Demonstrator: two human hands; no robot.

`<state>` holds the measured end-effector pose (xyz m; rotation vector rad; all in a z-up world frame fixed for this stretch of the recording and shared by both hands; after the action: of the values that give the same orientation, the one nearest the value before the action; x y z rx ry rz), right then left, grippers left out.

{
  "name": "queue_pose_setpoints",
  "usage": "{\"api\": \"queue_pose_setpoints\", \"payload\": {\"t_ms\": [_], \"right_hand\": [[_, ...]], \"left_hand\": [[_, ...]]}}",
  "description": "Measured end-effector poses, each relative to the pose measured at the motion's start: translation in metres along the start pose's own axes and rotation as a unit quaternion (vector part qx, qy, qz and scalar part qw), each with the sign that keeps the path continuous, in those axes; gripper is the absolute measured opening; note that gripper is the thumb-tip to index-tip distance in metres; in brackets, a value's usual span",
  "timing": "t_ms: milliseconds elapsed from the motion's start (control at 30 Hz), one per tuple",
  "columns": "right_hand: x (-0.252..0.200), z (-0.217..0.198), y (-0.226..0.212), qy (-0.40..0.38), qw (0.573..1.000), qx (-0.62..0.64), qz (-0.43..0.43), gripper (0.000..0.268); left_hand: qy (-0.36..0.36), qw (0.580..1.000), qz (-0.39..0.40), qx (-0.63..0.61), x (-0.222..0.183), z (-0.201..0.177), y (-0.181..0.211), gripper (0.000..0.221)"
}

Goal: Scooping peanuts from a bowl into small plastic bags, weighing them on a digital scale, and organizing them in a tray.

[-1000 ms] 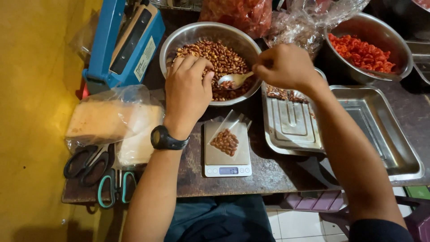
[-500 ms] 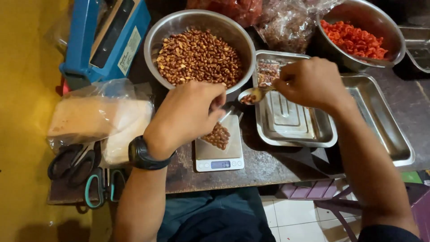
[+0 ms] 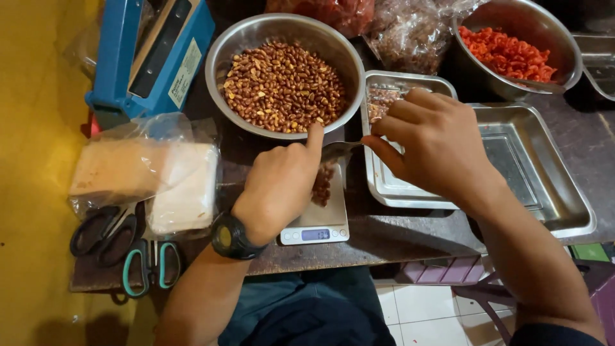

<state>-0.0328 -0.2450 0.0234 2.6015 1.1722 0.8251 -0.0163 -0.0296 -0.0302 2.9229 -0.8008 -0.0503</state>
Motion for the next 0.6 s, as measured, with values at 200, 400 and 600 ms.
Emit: {"api": "queue_pose_setpoints", "payload": {"t_ms": [200,400,600], "right_hand": [[-0.008,0.004,0.001,0.042,0.996,-0.071,-0.018,0.032],[-0.012,0.027,0.014,-0.045,0.997,0.058,0.010,0.023],[-0.016,0.019,0.028,-0.116,0.989,0.051,0.070,0.015]], "left_hand": [[-0.029,0.999,-0.005,-0.036,-0.003,-0.011,-0.004,0.073],[-0.020,0.999,0.000,-0.032,-0.001,0.004,-0.007,0.035],[-0.017,0.999,0.004,-0.030,0.002,0.015,-0.009,0.024]]}}
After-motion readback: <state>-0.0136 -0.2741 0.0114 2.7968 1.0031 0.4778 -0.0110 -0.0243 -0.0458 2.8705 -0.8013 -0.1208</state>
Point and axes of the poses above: each hand's wrist, its own x-axis towards the middle knuckle, its own z-axis out of the palm, y = z × x, the point moved 1 cm from there along x, towards the middle knuckle, and after that the axes turned 5 degrees about -z, right-handed, at the moved point
